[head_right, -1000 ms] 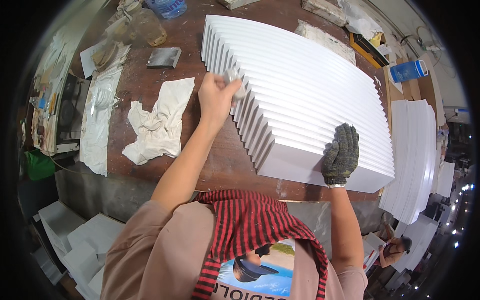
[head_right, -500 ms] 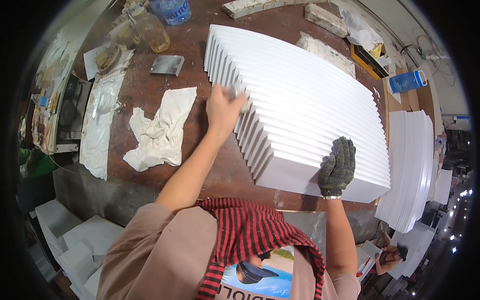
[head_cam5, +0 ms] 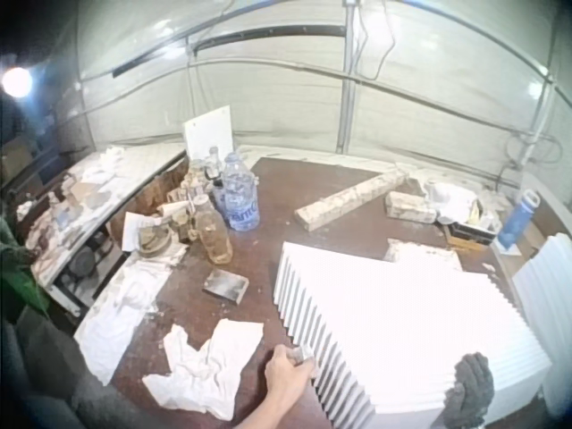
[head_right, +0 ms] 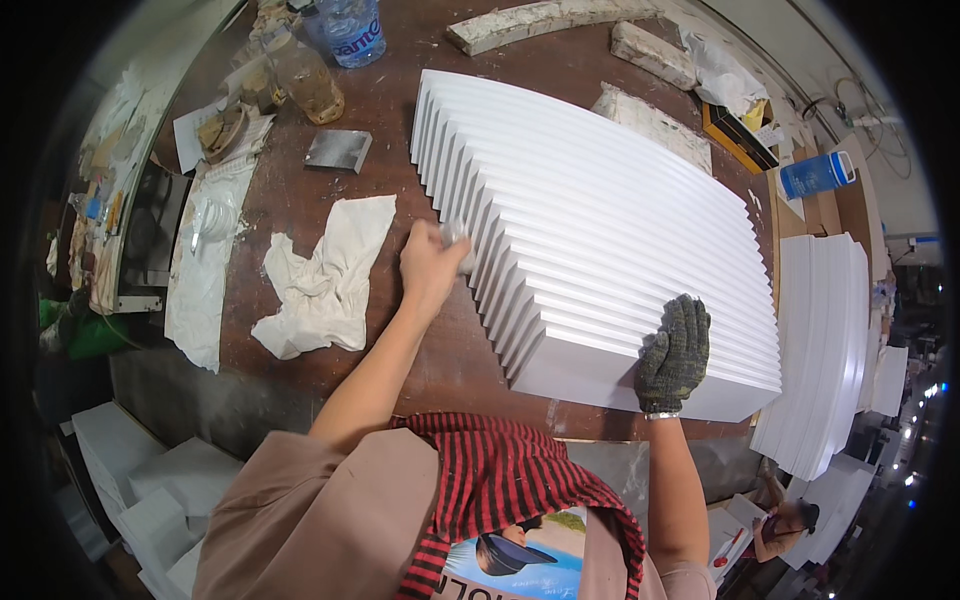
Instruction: The person smooths the surface of a white corrugated foam panel using a metal scraper and a cloth. They repeatedly scrape and wipe the panel, repositioning it on the table to access different areas.
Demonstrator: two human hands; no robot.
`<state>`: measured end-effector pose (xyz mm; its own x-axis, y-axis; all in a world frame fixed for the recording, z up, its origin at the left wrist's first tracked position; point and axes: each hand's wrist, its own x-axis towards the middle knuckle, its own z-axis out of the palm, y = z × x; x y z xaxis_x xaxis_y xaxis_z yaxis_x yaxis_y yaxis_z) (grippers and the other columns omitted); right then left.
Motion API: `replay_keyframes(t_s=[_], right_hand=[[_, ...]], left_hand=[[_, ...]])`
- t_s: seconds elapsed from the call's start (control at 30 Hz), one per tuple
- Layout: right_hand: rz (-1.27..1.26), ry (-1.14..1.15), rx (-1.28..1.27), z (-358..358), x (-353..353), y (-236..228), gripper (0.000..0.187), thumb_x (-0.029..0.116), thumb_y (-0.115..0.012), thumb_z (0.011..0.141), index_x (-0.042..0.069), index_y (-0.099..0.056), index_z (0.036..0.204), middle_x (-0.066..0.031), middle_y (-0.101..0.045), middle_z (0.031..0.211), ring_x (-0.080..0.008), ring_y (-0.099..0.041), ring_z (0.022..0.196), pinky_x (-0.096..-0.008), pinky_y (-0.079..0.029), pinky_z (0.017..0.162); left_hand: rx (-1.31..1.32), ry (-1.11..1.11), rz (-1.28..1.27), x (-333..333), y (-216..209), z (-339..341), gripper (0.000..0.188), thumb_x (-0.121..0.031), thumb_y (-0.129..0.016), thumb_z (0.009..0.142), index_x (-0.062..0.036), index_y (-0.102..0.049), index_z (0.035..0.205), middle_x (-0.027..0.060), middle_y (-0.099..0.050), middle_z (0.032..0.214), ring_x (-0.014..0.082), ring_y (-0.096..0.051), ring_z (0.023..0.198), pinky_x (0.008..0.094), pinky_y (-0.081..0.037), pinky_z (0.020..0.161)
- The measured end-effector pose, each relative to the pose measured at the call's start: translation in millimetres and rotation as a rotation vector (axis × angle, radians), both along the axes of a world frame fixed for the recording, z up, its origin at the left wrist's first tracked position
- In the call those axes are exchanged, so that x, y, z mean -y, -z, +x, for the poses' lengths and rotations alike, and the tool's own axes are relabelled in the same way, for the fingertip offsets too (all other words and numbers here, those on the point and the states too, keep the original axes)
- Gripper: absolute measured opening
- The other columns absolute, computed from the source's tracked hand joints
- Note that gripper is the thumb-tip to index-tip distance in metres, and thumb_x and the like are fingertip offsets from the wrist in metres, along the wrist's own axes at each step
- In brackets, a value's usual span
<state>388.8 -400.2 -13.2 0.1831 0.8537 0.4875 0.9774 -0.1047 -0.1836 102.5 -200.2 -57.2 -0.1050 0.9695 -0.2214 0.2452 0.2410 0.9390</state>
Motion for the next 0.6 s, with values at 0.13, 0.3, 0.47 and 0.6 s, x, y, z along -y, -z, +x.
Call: replay_keyframes(t_s=[0.13, 0.3, 0.47, 0.6], right_hand=[[-0.015, -0.006, 0.023, 0, 1, 0, 0.043, 0.025, -0.042, 0.101, 0.0, -0.066, 0.126, -0.0198, -0.062, 0.137, -0.0419, -0.05, 0.135, -0.052, -0.035, 0.117], [-0.02, -0.007, 0.066, 3, 2, 1, 0.043, 0.025, -0.04, 0.103, 0.0, -0.066, 0.126, -0.0204, -0.062, 0.137, -0.0413, -0.051, 0.136, -0.0505, -0.038, 0.114], [-0.013, -0.017, 0.039, 6, 1, 3, 0.047, 0.03, -0.04, 0.104, -0.002, -0.066, 0.126, -0.0202, -0.061, 0.138, -0.042, -0.05, 0.136, -0.0495, -0.041, 0.112], [-0.019, -0.028, 0.049, 6, 3, 3, 0.047, 0.029, -0.039, 0.105, -0.002, -0.065, 0.129, -0.0214, -0.06, 0.14, -0.041, -0.051, 0.136, -0.0475, -0.045, 0.108]], left_hand=[[0.001, -0.038, 0.118, -22, -5, -6, 0.034, -0.019, -0.08, 0.079, 0.0003, -0.055, 0.089, 0.0155, -0.069, 0.083, 0.0242, -0.069, 0.073, 0.0368, -0.054, 0.065], [0.043, -0.015, 0.154, -47, -2, 12, 0.033, -0.016, -0.08, 0.079, -0.0001, -0.053, 0.088, 0.0132, -0.067, 0.085, 0.0168, -0.066, 0.069, 0.0312, -0.052, 0.052], [-0.196, 0.103, -0.209, -24, -2, -11, 0.034, -0.019, -0.08, 0.079, 0.0003, -0.054, 0.09, 0.0131, -0.068, 0.086, 0.0178, -0.067, 0.07, 0.0318, -0.053, 0.057], [-0.013, -0.045, 0.125, -64, -14, -1, 0.036, -0.026, -0.078, 0.078, -0.0004, -0.056, 0.092, 0.0176, -0.069, 0.085, 0.0302, -0.068, 0.079, 0.0404, -0.054, 0.074]])
